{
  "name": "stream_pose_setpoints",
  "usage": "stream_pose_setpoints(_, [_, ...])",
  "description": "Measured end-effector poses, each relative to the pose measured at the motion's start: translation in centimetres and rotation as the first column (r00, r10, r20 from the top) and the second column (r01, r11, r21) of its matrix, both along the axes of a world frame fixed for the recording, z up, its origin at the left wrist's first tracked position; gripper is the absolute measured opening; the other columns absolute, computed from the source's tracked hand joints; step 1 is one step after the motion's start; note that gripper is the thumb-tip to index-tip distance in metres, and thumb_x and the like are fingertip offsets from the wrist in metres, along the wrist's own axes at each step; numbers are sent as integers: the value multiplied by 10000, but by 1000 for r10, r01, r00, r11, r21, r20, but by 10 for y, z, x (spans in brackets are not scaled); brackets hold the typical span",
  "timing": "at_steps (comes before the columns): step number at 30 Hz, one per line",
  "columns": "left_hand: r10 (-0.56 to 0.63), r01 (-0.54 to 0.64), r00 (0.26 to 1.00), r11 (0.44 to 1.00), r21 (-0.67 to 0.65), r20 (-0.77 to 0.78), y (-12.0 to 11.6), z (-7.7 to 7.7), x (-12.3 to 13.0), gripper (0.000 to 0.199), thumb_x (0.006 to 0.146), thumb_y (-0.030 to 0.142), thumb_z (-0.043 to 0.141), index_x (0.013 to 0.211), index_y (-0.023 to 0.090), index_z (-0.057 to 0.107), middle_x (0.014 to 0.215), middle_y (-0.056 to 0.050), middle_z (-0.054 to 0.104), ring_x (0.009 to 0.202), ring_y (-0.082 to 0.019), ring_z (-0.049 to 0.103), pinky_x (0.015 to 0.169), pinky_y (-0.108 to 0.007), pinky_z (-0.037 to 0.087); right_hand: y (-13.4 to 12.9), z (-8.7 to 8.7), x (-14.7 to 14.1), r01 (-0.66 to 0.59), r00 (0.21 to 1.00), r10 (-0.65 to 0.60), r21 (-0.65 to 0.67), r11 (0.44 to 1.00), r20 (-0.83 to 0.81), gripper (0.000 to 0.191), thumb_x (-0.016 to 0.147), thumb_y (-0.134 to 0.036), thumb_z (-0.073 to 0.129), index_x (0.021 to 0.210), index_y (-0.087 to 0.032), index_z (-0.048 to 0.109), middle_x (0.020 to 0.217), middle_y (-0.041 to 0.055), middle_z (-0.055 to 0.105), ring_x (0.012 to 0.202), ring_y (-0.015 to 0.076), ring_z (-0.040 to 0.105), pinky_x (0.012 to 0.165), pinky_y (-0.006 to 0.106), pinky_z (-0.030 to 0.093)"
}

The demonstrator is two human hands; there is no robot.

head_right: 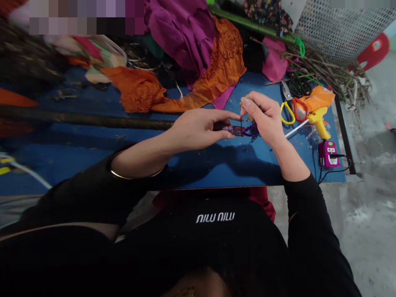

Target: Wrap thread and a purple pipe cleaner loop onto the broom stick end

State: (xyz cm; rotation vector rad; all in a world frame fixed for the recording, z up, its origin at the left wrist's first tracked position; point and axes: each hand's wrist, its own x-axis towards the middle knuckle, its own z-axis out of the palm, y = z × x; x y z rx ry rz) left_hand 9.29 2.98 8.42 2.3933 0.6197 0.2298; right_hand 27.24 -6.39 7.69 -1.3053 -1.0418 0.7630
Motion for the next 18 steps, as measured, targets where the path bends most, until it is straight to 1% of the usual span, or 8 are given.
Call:
stream_pose_setpoints(3, [22,-22,999,1000,12,-30,0,-1,2,490,842,384,720,1320,276,722,983,4,813,873,-209,741,736,-297,468,-1,5,-1,-37,998,35,35,999,59,433,896,-582,776,728,-216,617,759,-6,555,686,98,536,523,204,421])
stream_pose_setpoints(6, [84,-81,996,994,74,-40,-2,-5,5,485,852,382,694,1322,261,693,1044,-20,820,949,-250,756,759,-320,480,-3,11,-2,-116,992,113,58,992,63,479,896,-642,745,734,-213,609,823,5,624,698,96,576,497,198,401])
stream_pose_setpoints(8, [109,-100,992,985,139,-56,-3,-8,6,425,877,393,662,1283,274,707,1054,-30,824,977,-274,758,759,-334,486,-5,13,-2,-153,988,151,54,987,36,512,924,-682,686,731,-220,584,758,-9,611,614,83,550,450,197,345])
stream_pose_setpoints(9, [107,-95,992,981,171,-67,-4,-9,6,386,896,399,641,1253,277,723,1051,-37,826,982,-281,758,759,-341,487,-5,14,-1,-153,988,152,52,987,29,520,939,-689,662,725,-224,569,699,-20,578,571,80,531,436,201,320])
stream_pose_setpoints(11, [87,-66,993,971,231,-80,-6,-12,6,346,937,392,589,1219,270,747,1063,-55,828,1007,-291,756,776,-358,491,-4,12,-1,-110,993,107,64,992,49,536,960,-693,630,704,-232,536,595,-40,473,516,81,496,432,214,309])
stream_pose_setpoints(13, [63,-38,995,956,292,-76,-8,-15,7,356,969,367,538,1228,245,751,1118,-84,821,1051,-305,751,797,-375,496,-5,10,-3,-42,994,32,90,995,106,553,974,-698,607,687,-234,518,570,-41,415,515,88,481,453,228,347])
stream_pose_setpoints(15, [48,-18,996,940,340,-81,-10,-16,8,370,989,343,498,1231,215,747,1147,-117,806,1066,-322,745,798,-391,498,-8,8,-7,-7,982,-16,118,993,189,559,991,-704,570,692,-233,527,604,-26,446,551,97,486,494,244,414])
stream_pose_setpoints(18, [42,-8,995,930,368,-85,-12,-16,10,359,994,319,463,1177,201,749,1095,-141,788,1024,-334,740,768,-405,491,-17,7,-17,-12,938,-34,132,991,345,535,1038,-671,495,738,-234,570,694,0,532,647,125,547,606,285,521])
